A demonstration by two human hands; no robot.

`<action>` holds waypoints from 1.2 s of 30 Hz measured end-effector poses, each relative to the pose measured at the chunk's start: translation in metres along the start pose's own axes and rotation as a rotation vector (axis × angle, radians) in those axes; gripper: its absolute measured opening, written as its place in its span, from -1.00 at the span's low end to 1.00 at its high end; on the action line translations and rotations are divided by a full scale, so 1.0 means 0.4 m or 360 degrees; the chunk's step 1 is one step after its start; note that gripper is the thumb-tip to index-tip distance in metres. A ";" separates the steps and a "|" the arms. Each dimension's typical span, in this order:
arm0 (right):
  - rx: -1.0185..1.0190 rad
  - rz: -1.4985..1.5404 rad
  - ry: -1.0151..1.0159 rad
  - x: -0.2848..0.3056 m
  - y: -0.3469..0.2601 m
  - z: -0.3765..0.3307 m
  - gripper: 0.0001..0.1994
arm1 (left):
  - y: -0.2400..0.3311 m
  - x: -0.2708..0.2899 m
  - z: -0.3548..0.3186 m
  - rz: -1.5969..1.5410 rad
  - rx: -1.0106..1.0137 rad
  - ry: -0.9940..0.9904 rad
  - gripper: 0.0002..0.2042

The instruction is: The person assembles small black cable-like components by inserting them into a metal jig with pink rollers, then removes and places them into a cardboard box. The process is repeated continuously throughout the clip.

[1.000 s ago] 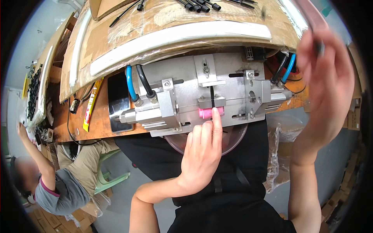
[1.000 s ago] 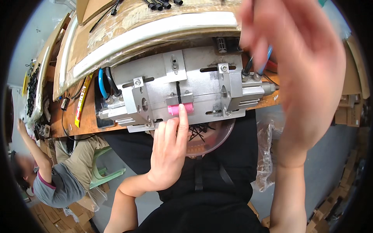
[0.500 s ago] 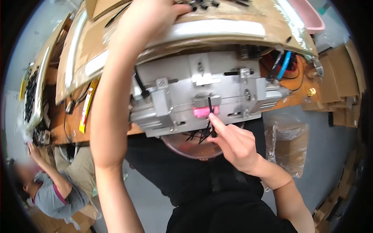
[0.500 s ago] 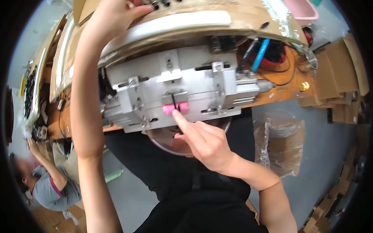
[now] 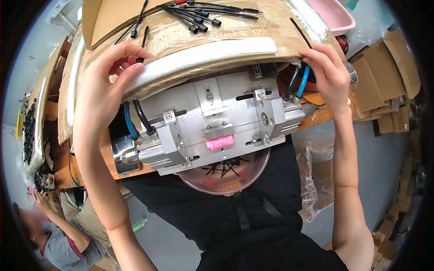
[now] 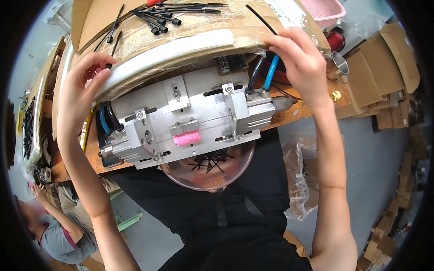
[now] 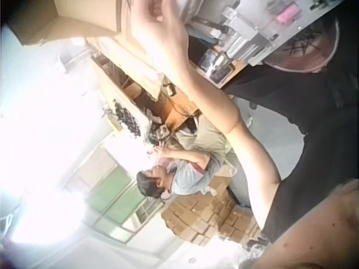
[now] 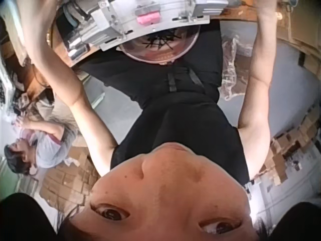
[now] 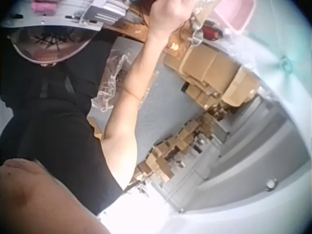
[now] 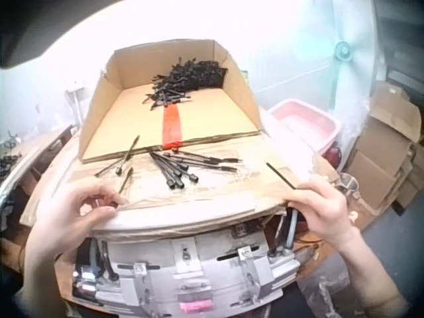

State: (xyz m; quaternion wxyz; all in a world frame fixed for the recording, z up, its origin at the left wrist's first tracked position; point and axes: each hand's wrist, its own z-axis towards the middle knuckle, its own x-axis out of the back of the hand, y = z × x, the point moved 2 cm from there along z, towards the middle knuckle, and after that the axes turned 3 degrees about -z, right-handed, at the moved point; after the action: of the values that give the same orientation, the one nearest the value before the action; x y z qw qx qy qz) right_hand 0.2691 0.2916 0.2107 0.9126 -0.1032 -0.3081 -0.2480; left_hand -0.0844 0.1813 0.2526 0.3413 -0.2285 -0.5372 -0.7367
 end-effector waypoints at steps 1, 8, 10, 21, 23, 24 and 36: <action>0.0053 -0.0043 0.0082 -0.009 -0.004 -0.013 -0.77 | -0.004 0.006 -0.007 -0.0007 -0.0020 0.0018 -0.87; 0.0294 -0.0264 0.0413 -0.047 0.008 -0.028 -0.66 | 0.020 0.003 -0.039 0.0258 -0.0186 0.0326 -0.86; 0.0270 -0.0308 0.0465 -0.051 0.011 -0.044 -0.67 | 0.064 -0.032 -0.071 0.0567 -0.0299 0.0614 -0.86; 0.0089 -0.0157 0.0430 -0.031 -0.020 -0.064 -0.72 | 0.174 -0.218 -0.281 -0.0289 -0.0010 0.0482 -0.75; 0.0096 -0.0118 0.0350 -0.021 -0.016 -0.066 -0.73 | 0.172 -0.222 -0.282 -0.0272 -0.0029 0.0475 -0.74; 0.0106 -0.0102 0.0315 -0.013 -0.014 -0.060 -0.74 | 0.172 -0.219 -0.279 -0.0265 -0.0045 0.0478 -0.74; -0.0048 -0.0260 -0.0587 -0.100 0.153 0.267 -0.79 | 0.148 -0.156 -0.307 -0.0160 0.0010 0.0610 -0.79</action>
State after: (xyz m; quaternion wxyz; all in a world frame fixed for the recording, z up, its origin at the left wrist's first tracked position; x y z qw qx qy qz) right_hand 0.2187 0.3961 0.2683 0.8160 -0.1351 -0.4736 -0.3026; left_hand 0.0049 0.0700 0.2071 0.4010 -0.0559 -0.4752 -0.7812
